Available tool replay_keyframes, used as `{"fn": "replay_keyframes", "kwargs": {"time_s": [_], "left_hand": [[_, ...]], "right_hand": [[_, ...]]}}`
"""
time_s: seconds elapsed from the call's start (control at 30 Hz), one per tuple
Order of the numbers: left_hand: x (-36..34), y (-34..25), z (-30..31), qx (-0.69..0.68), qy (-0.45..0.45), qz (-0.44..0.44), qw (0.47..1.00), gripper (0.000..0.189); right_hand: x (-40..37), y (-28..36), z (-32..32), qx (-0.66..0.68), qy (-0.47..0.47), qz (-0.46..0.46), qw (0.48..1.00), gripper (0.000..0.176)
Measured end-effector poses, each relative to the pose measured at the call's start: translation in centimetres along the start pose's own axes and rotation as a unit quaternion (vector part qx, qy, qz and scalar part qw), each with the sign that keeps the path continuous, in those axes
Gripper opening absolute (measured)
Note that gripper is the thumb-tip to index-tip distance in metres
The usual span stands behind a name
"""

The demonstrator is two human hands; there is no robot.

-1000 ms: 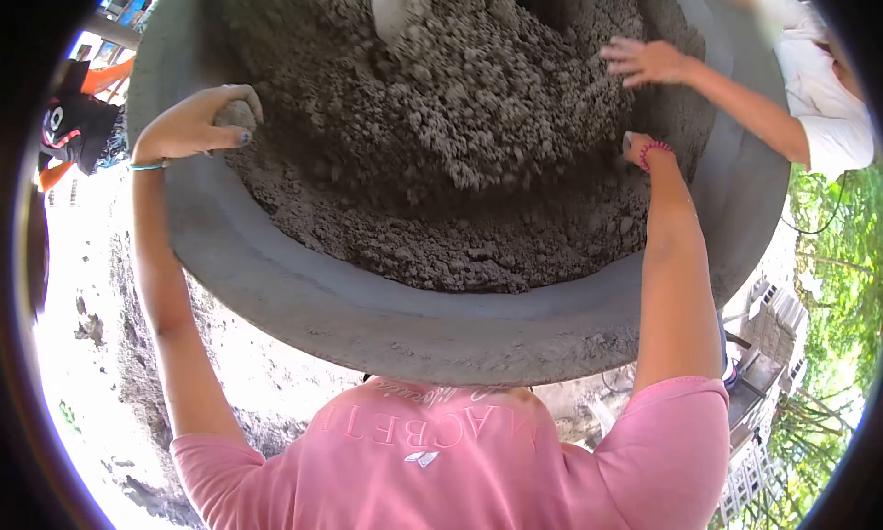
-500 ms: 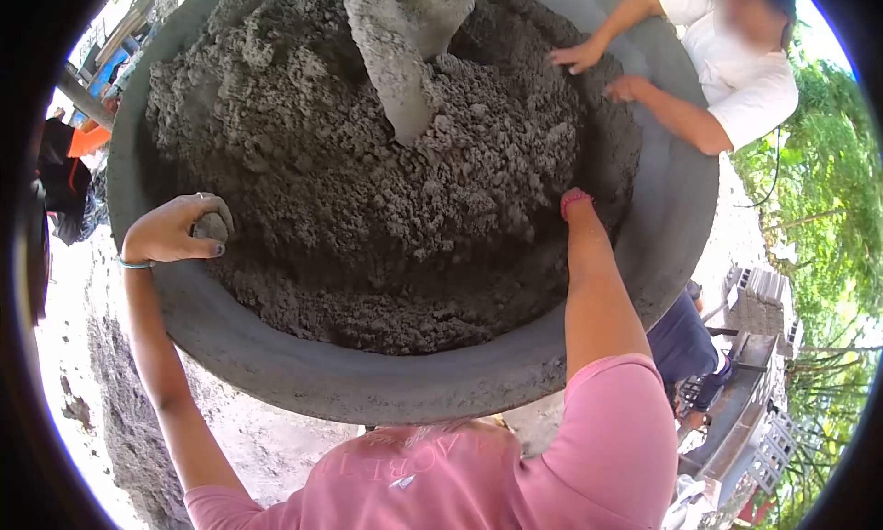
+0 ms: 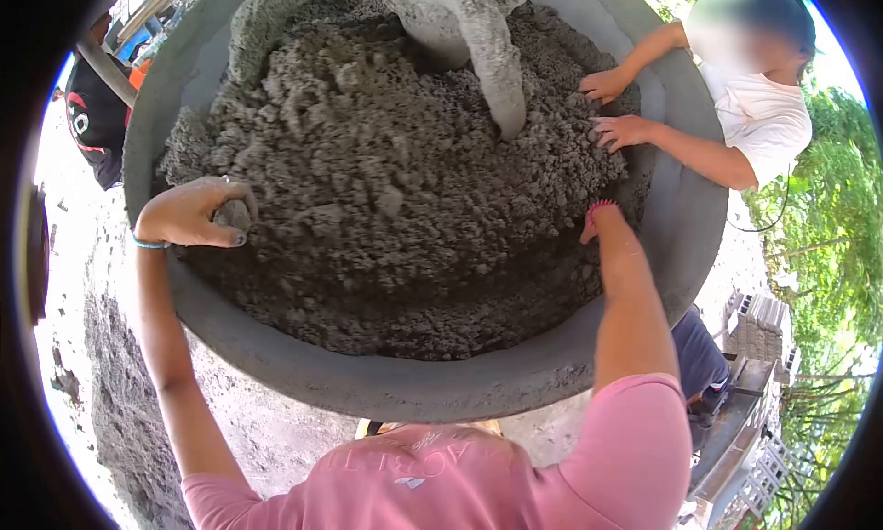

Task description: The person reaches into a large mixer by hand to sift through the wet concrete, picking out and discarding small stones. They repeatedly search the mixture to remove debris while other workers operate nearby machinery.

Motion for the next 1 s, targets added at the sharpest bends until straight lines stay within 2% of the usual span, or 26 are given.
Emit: {"fn": "replay_keyframes", "kwargs": {"time_s": [0.07,0.1,0.2,0.23,0.33,0.4,0.43,0.47,0.53,0.57,0.6,0.63,0.67,0.7,0.73,0.77,0.8,0.83,0.87,0.93,0.97,1.0], "left_hand": [[-1.0,0.1,0.2,0.012,0.006,-0.006,1.000,0.027],[-1.5,0.9,-0.3,-0.027,0.010,-0.017,0.999,0.027],[-3.5,2.0,-0.4,-0.073,-0.005,-0.025,0.997,0.031],[-4.7,2.1,-0.2,-0.102,-0.005,-0.036,0.994,0.032],[-8.4,1.9,0.7,-0.214,-0.074,-0.091,0.970,0.031],[-9.4,1.1,1.8,-0.268,-0.105,-0.149,0.946,0.039],[-10.1,1.3,1.9,-0.270,-0.111,-0.156,0.944,0.041],[-10.4,1.1,1.9,-0.269,-0.117,-0.165,0.942,0.044],[-10.8,0.5,1.5,-0.267,-0.096,-0.152,0.947,0.046],[-10.8,-0.2,1.1,-0.280,-0.075,-0.140,0.947,0.044],[-10.6,-1.2,0.5,-0.284,-0.054,-0.125,0.949,0.043],[-11.0,-0.8,-0.5,-0.288,-0.047,-0.143,0.946,0.043],[-11.0,-1.7,-1.5,-0.299,-0.052,-0.139,0.943,0.045],[-10.5,-3.5,-2.5,-0.305,-0.106,-0.123,0.938,0.047],[-10.6,-5.3,-4.5,-0.365,-0.122,-0.114,0.916,0.039],[-10.1,-6.3,-7.5,-0.335,-0.142,-0.129,0.923,0.031],[-10.6,-8.3,-9.8,-0.076,-0.112,-0.195,0.971,0.028],[-11.1,-9.6,-12.4,-0.034,0.026,-0.214,0.976,0.032],[-11.2,-9.1,-13.0,-0.055,0.042,-0.152,0.986,0.029],[-10.8,-8.2,-11.2,-0.188,-0.009,-0.131,0.974,0.026],[-11.1,-8.3,-8.7,-0.216,-0.142,-0.121,0.958,0.026],[-11.8,-8.3,-6.4,-0.244,-0.274,-0.112,0.923,0.025]], "right_hand": [[-3.8,2.1,1.4,-0.029,0.062,0.026,0.997,0.036],[-6.2,2.9,1.8,-0.045,0.091,0.037,0.994,0.039],[-14.9,7.9,4.1,0.009,0.009,0.177,0.984,0.048],[-20.5,10.3,4.7,0.099,-0.005,0.224,0.970,0.043],[-32.2,15.2,4.0,0.290,-0.047,0.298,0.908,0.033],[-36.9,17.3,1.9,0.359,-0.083,0.358,0.858,0.030],[-37.5,18.6,-0.3,0.313,-0.132,0.487,0.804,0.032],[-38.3,19.3,-3.0,0.185,-0.120,0.491,0.842,0.034],[-39.8,19.2,-5.7,0.073,-0.060,0.390,0.916,0.036],[-40.2,18.4,-4.9,0.104,-0.085,0.441,0.887,0.035],[-40.6,16.9,-3.2,0.163,-0.121,0.431,0.879,0.034],[-40.3,16.1,-1.6,0.269,-0.231,0.449,0.820,0.033],[-40.7,15.8,-1.6,0.281,-0.286,0.449,0.799,0.033],[-41.2,15.4,-1.5,0.290,-0.339,0.451,0.773,0.034],[-40.5,17.1,-4.4,0.193,-0.228,0.425,0.855,0.036],[-40.6,18.2,-7.3,0.115,-0.157,0.421,0.886,0.041],[-40.5,18.5,-7.5,0.089,-0.206,0.422,0.879,0.042],[-41.5,18.1,-6.5,0.174,-0.199,0.444,0.856,0.040],[-42.5,17.8,-5.4,0.256,-0.191,0.465,0.825,0.039],[-42.2,15.3,-3.2,0.400,-0.386,0.518,0.650,0.036],[-43.6,14.5,-2.7,0.407,-0.471,0.522,0.583,0.037],[-44.2,14.2,-3.2,0.495,-0.435,0.507,0.556,0.037]]}}
Point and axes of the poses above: each hand's wrist, its own x-axis towards the middle knuckle, its own z-axis out of the back of the hand, y = z × x, the point moved 7 cm from there along x, towards the middle knuckle, and after that the axes turned 11 degrees about x, right-handed, at the moved point
